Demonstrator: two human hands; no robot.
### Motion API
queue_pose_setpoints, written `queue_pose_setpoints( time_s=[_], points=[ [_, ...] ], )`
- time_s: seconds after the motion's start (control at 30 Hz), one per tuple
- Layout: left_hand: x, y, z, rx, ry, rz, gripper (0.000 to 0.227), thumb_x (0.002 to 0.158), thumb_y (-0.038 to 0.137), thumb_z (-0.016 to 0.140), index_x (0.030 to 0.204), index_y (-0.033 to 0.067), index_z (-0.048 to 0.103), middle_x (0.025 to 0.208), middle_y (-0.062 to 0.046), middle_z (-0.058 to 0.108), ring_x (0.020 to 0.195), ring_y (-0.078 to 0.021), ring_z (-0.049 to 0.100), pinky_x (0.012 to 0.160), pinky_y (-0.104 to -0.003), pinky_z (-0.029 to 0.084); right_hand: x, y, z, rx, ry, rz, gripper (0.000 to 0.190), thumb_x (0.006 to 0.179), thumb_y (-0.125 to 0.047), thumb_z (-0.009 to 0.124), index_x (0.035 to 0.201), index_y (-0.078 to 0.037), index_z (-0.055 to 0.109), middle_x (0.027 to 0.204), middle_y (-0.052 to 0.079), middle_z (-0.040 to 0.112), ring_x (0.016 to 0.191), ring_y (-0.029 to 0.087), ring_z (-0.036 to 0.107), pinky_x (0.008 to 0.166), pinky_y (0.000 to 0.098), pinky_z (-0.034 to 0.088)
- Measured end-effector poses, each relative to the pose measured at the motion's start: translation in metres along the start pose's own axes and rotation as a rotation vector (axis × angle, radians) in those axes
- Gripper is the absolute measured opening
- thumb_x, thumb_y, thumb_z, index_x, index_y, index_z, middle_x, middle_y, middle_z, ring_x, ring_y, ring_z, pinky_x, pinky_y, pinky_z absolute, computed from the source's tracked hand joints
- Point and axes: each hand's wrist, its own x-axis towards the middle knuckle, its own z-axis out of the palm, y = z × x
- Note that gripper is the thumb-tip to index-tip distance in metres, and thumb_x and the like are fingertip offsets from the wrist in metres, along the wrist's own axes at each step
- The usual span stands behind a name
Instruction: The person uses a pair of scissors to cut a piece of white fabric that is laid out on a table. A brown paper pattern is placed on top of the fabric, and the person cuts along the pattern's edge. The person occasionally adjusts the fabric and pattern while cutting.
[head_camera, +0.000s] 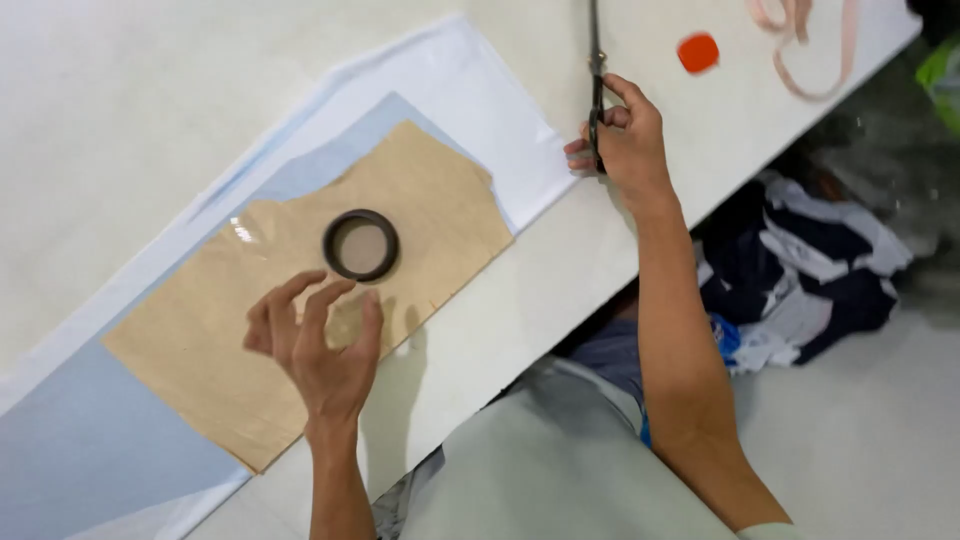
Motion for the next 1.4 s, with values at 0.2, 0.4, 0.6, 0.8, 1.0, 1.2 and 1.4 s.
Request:
queue_pose_setpoints(
  time_s=[0.2, 0.4, 0.6, 0.8, 1.0, 1.2, 1.4],
  points=[
    [0.024, 0.023, 0.063, -0.099, -0.232, 0.198, 0.021, 0.084, 0.017, 0.085, 0.099, 0.0112, 0.072, 0.11, -0.007, 0.069, 0.109, -0.0278, 0.063, 0.1, -0.046, 0.031, -0.137, 0.023, -0.038, -0.058, 0.036, -0.187, 0.061, 0.093, 0.015, 0.061, 0.152, 0.005, 0.044, 0.059, 0.012, 0.053, 0.034, 0.019, 0.05, 0.032, 0.0261, 0.037],
    [0.03, 0.011, 0.115, -0.178, -0.453, 0.257, 0.036, 0.09, 0.028, 0.081, 0.117, 0.0068, 0.07, 0.128, -0.017, 0.063, 0.127, -0.0367, 0.057, 0.11, -0.054, 0.038, -0.25, 0.086, -0.054, 0.275, 0.023, -0.079, 0.069, 0.084, 0.009, 0.068, 0.149, 0.004, 0.046, 0.053, 0.012, 0.056, 0.026, 0.014, 0.049, 0.026, 0.0169, 0.035],
    [0.031, 0.003, 0.118, -0.042, -0.545, 0.278, 0.049, 0.09, 0.042, 0.074, 0.128, 0.0123, 0.063, 0.145, -0.017, 0.054, 0.133, -0.037, 0.048, 0.109, -0.052, 0.037, -0.287, 0.061, -0.055, 0.311, -0.162, 0.178, 0.075, 0.082, -0.014, 0.077, 0.15, -0.001, 0.048, 0.067, -0.005, 0.042, 0.053, 0.009, 0.03, 0.035, 0.0175, 0.022],
    [0.037, 0.013, 0.121, 0.042, -0.549, 0.196, 0.065, 0.078, 0.06, 0.076, 0.127, 0.0176, 0.064, 0.144, -0.011, 0.052, 0.128, -0.0341, 0.048, 0.101, -0.051, 0.039, -0.289, 0.08, -0.061, 0.351, -0.189, 0.284, 0.074, 0.082, -0.015, 0.079, 0.15, -0.006, 0.051, 0.069, 0.005, 0.048, 0.05, 0.008, 0.027, 0.032, 0.0159, 0.022],
    [0.044, 0.019, 0.124, 0.091, -0.557, 0.148, 0.068, 0.075, 0.068, 0.074, 0.122, 0.0209, 0.061, 0.14, -0.007, 0.048, 0.12, -0.034, 0.046, 0.092, -0.052, 0.038, -0.275, 0.077, -0.066, 0.304, -0.241, 0.285, 0.071, 0.081, -0.018, 0.079, 0.146, -0.004, 0.055, 0.059, 0.001, 0.042, 0.041, 0.007, 0.027, 0.03, 0.0169, 0.021],
    [0.048, 0.023, 0.126, 0.081, -0.535, 0.097, 0.066, 0.068, 0.061, 0.077, 0.117, 0.0202, 0.062, 0.136, -0.004, 0.049, 0.117, -0.0323, 0.046, 0.088, -0.048, 0.039, -0.266, 0.07, -0.065, 0.25, -0.25, 0.301, 0.075, 0.08, -0.018, 0.079, 0.147, 0.001, 0.051, 0.057, 0.0, 0.042, 0.047, 0.009, 0.032, 0.033, 0.0177, 0.025],
    [0.047, 0.026, 0.127, 0.095, -0.546, 0.047, 0.074, 0.068, 0.063, 0.079, 0.127, 0.0227, 0.06, 0.141, -0.004, 0.046, 0.119, -0.0324, 0.045, 0.089, -0.051, 0.039, -0.264, 0.067, -0.059, 0.206, -0.272, 0.319, 0.069, 0.085, -0.013, 0.073, 0.15, -0.007, 0.051, 0.068, 0.005, 0.05, 0.042, 0.005, 0.031, 0.032, 0.0152, 0.024]
  ],
)
